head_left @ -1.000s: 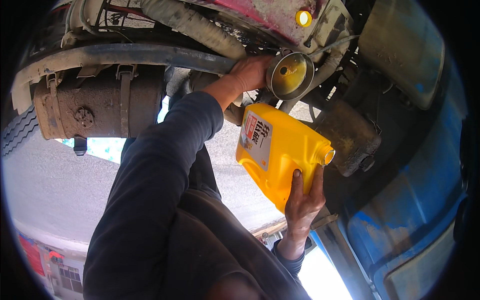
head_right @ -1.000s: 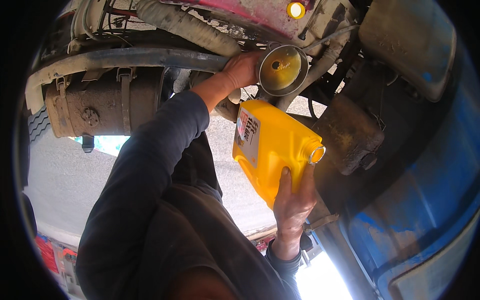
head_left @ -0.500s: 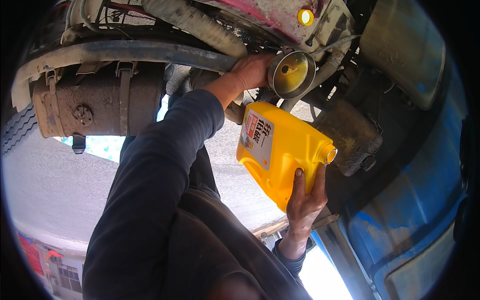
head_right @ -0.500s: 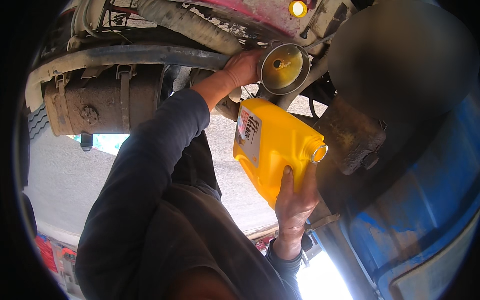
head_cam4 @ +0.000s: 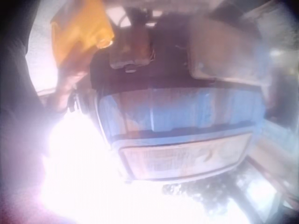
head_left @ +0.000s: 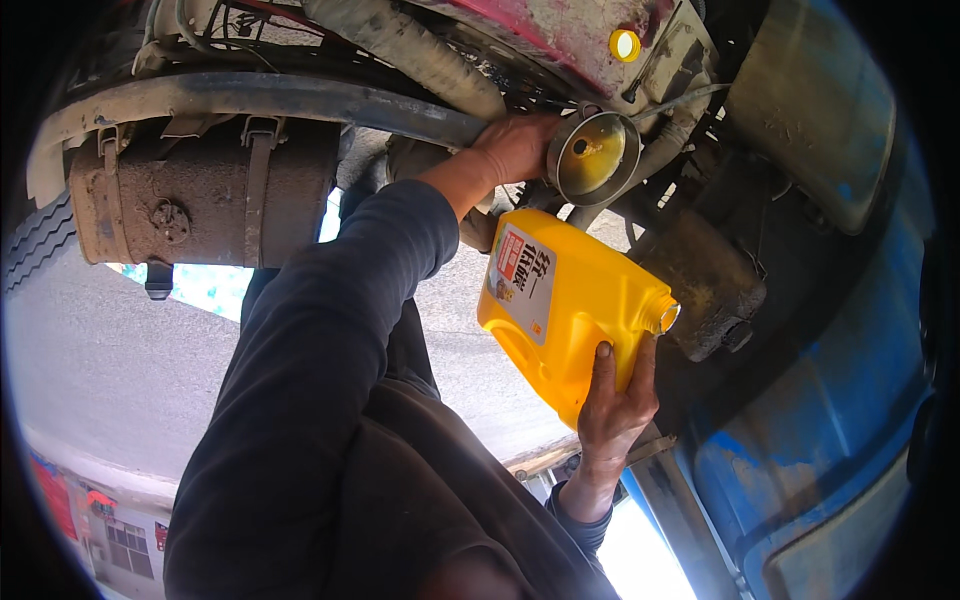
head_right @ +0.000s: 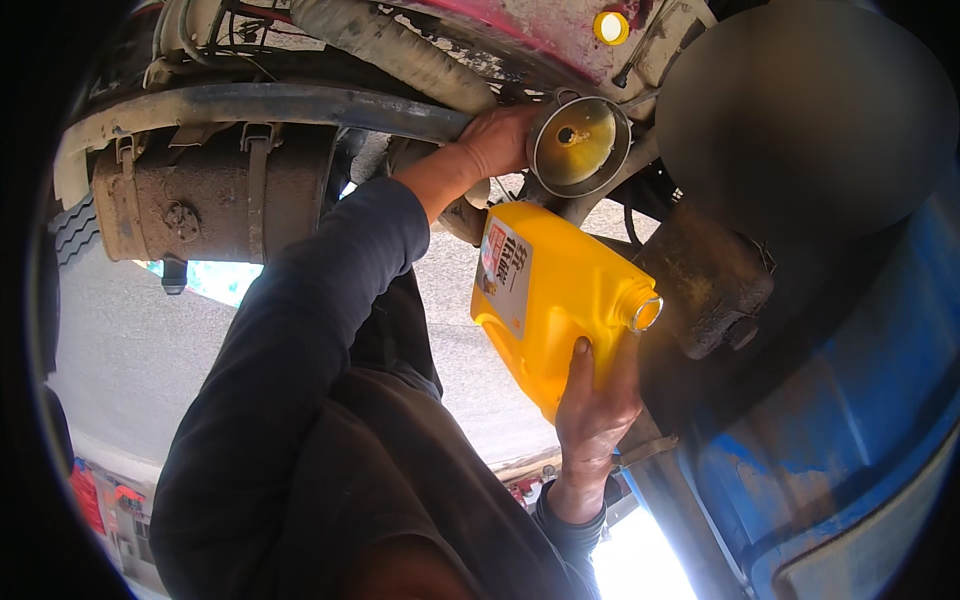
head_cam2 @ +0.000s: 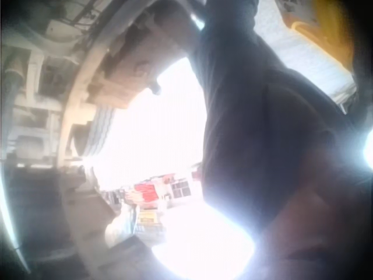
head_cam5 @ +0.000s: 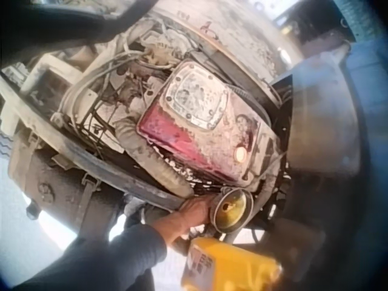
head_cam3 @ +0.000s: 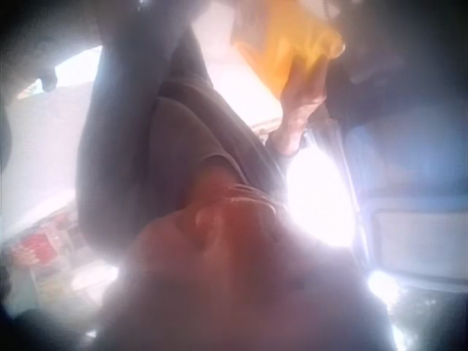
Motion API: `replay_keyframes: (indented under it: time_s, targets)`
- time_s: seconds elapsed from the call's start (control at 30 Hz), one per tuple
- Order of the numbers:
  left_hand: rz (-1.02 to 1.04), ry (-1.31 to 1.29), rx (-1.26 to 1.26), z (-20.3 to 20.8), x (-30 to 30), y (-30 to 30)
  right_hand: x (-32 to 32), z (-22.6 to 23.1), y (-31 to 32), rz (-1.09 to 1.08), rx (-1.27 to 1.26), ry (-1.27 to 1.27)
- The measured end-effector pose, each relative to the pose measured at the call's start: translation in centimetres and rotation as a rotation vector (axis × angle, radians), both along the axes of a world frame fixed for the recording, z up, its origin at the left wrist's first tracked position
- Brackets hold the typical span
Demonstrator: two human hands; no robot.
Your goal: The person pours yellow liquid from a yellow plastic container into a metal funnel inserted into a vehicle's engine compartment. The person holds the container with both hands and tilts it to pour the liquid steadily.
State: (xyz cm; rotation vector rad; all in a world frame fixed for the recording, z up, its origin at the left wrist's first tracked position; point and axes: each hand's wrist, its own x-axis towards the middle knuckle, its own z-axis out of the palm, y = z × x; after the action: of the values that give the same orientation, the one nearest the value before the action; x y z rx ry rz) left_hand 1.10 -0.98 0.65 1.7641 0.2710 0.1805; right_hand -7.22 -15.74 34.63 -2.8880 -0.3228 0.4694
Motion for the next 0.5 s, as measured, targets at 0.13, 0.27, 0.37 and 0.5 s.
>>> replay_keyframes:
  time_s: [0.13,0.27,0.37,0.5]
  targets:
    - [0.005,-0.007,0.001,-0.14,0.01,-0.08,0.0,-0.14,-0.29,0.002,0.0,-0.011]
    - [0.014,-0.027,0.005,-0.6,0.1,-0.23,0.09,-0.27,-0.46,0.0,0.002,-0.013]
    - [0.017,-0.024,0.001,-0.43,0.08,-0.25,0.17,-0.21,-0.36,-0.005,0.019,-0.002]
    - [-0.002,-0.002,-0.003,-0.11,0.0,0.0,0.21,-0.08,-0.1,-0.011,0.005,0.006]
